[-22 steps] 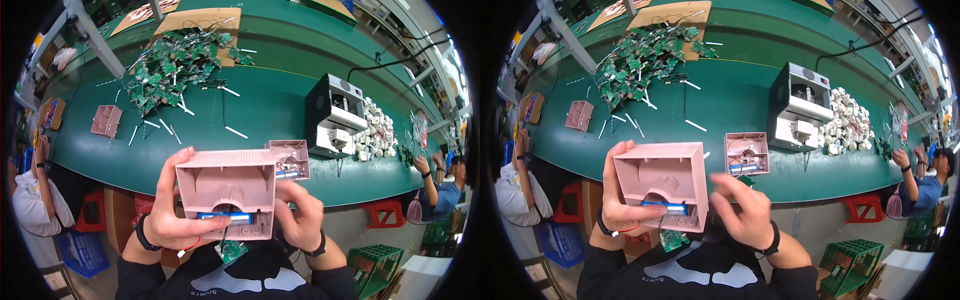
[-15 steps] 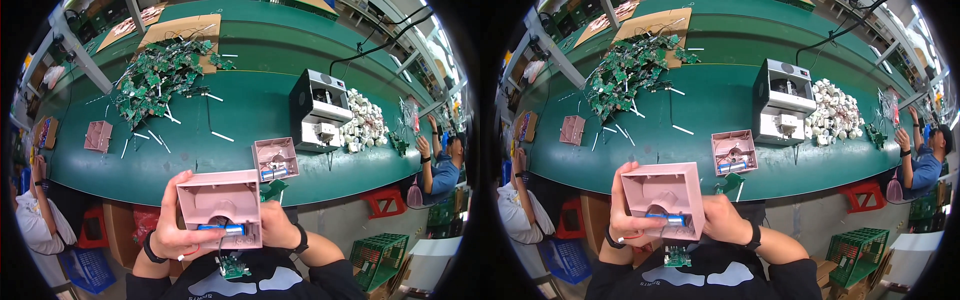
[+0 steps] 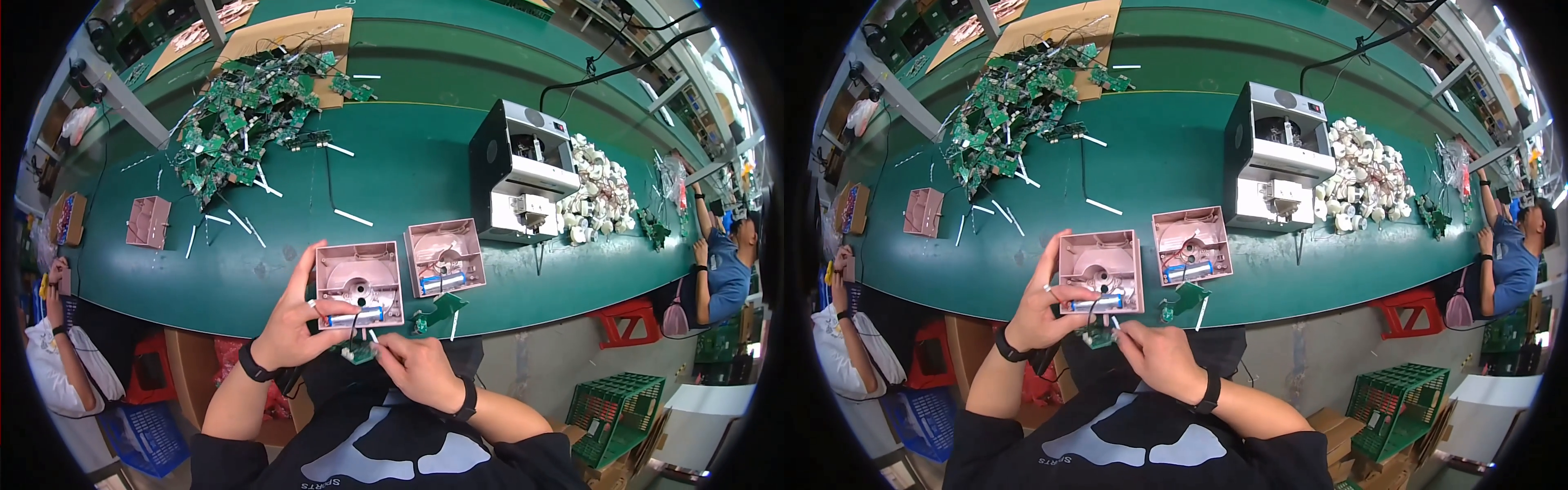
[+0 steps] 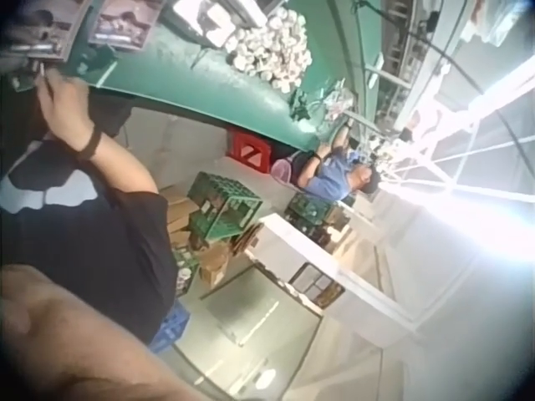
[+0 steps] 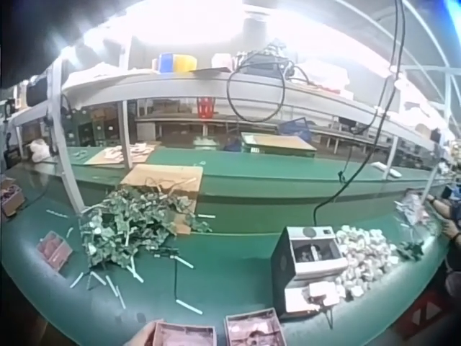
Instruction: Assembling electronic components into a plastic housing and securing them with a handheld power tool.
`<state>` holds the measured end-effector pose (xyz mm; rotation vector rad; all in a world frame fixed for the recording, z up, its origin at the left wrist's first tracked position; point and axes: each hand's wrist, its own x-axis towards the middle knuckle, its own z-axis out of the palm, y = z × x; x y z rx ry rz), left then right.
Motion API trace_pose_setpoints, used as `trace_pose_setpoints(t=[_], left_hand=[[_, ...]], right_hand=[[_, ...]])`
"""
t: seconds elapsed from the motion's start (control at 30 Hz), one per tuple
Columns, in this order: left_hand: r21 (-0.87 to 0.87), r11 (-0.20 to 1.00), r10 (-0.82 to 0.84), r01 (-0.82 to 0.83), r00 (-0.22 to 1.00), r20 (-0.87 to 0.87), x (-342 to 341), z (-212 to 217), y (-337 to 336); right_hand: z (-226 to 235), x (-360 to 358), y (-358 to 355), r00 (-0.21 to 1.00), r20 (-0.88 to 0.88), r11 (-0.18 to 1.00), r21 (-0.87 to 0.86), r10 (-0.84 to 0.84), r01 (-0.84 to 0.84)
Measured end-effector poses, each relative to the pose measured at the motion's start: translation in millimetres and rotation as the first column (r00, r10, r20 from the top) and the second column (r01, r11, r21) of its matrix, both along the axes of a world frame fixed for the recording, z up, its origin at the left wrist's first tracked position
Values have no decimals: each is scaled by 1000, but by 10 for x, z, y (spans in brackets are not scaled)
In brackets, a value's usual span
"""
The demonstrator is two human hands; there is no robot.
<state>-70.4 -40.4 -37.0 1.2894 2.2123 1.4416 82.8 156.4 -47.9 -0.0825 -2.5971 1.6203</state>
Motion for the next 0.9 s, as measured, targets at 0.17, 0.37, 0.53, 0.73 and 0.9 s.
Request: trace_pose_setpoints(t=[0.17,0.37,0.53,0.73,0.9], left_hand=[[-64,996,58,-60,998,-28,-97,-133,235],[-110,991,67,-74,996,-60,-135,-214,370],[-146,987,60,-63,998,-21,-89,-178,417],[-270,952,177,-147,980,91,-60,-68,446],[-261,952,189,-161,978,88,-104,-71,531]], right_hand=[[-10,-75,76,999,38,981,194,-18,10],[276,67,311,998,-52,959,284,43,-26],[292,140,978,795,-78,785,130,-601,606],[128,-71,1217,849,-124,835,156,-513,527],[88,-116,1161,891,-133,886,116,-434,449]])
